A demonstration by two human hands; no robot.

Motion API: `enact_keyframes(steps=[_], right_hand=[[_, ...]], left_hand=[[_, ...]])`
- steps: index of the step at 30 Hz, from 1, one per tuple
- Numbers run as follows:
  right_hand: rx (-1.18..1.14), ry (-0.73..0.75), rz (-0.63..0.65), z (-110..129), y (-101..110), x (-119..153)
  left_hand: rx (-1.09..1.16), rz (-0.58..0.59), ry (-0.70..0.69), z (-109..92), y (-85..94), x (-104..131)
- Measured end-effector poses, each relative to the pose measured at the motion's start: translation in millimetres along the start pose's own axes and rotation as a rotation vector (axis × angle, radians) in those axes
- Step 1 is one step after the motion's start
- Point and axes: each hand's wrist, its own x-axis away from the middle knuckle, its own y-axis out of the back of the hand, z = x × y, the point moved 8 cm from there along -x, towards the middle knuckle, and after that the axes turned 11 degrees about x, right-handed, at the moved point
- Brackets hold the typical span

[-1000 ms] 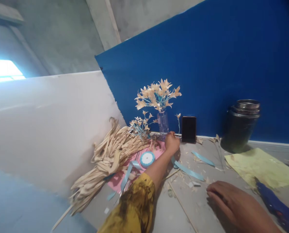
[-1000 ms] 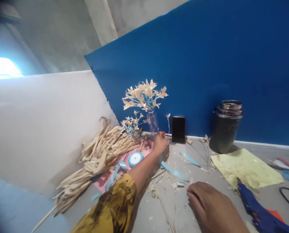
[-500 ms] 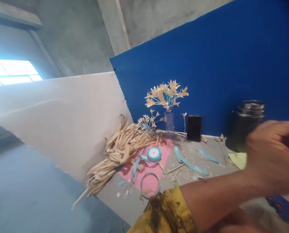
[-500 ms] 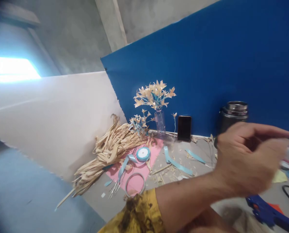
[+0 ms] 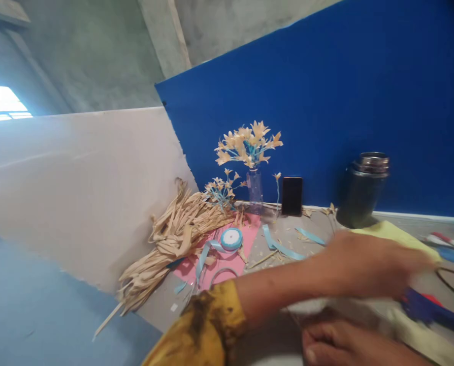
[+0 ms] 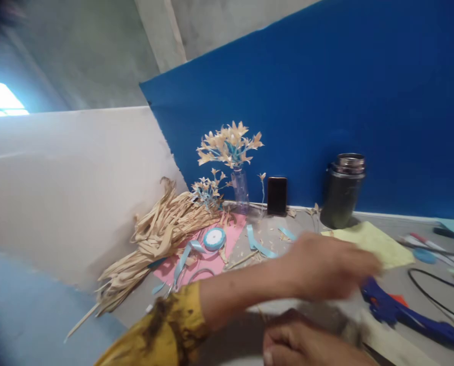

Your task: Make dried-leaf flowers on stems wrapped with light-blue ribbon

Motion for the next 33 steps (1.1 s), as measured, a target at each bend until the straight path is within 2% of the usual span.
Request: enact_keyframes(steps=[1, 2, 3, 4, 5, 7, 9, 13, 17, 21, 27, 30, 33], right_hand=[[-0.052, -0.004, 0.054, 3, 0, -2], [-0.107, 0.002, 0.085, 5, 2, -4], [-0.151, 0.02, 0.094, 8, 5, -6], [-0.177, 0.031, 0.08, 10, 10, -8], [-0.187, 0.033, 0.068, 9, 15, -10], [-0.178, 0.021, 0.038, 6, 21, -12], [-0.116, -0.001, -0.023, 1, 27, -14], [0.009, -0.057, -0.18, -8, 41, -19], [-0.03, -0.073, -0.165, -15, 41, -22], [-0.03, -0.049, -0.127, -15, 38, -22], [0.063, -0.018, -0.098, -16, 37, -20], [0.075, -0.02, -0.105, -15, 38, -20], [0.071, -0.038, -0.155, -14, 39, -21]], left_hand=[[-0.015, 0.081, 0.007, 11, 13.6, 2], [-0.094, 0.207, 0.107, 31, 23.1, 4], [-0.179, 0.257, 0.248, 55, 37.7, 7], [-0.27, 0.235, 0.377, 77, 56.0, 9], [-0.314, 0.222, 0.422, 91, 68.8, 8], [-0.354, 0.217, 0.465, 112, 79.7, 6], [-0.367, 0.221, 0.497, 129, 74.6, -2], [-0.393, 0.207, 0.589, 155, 41.9, -35], [-0.43, 0.181, 0.691, 175, 9.4, -71], [-0.448, 0.173, 0.769, 189, -9.2, -82], [-0.403, 0.105, 0.818, 198, -9.1, -85], [-0.355, 0.034, 0.798, 193, -0.1, -84], [-0.305, -0.052, 0.749, 186, 18.2, -74]])
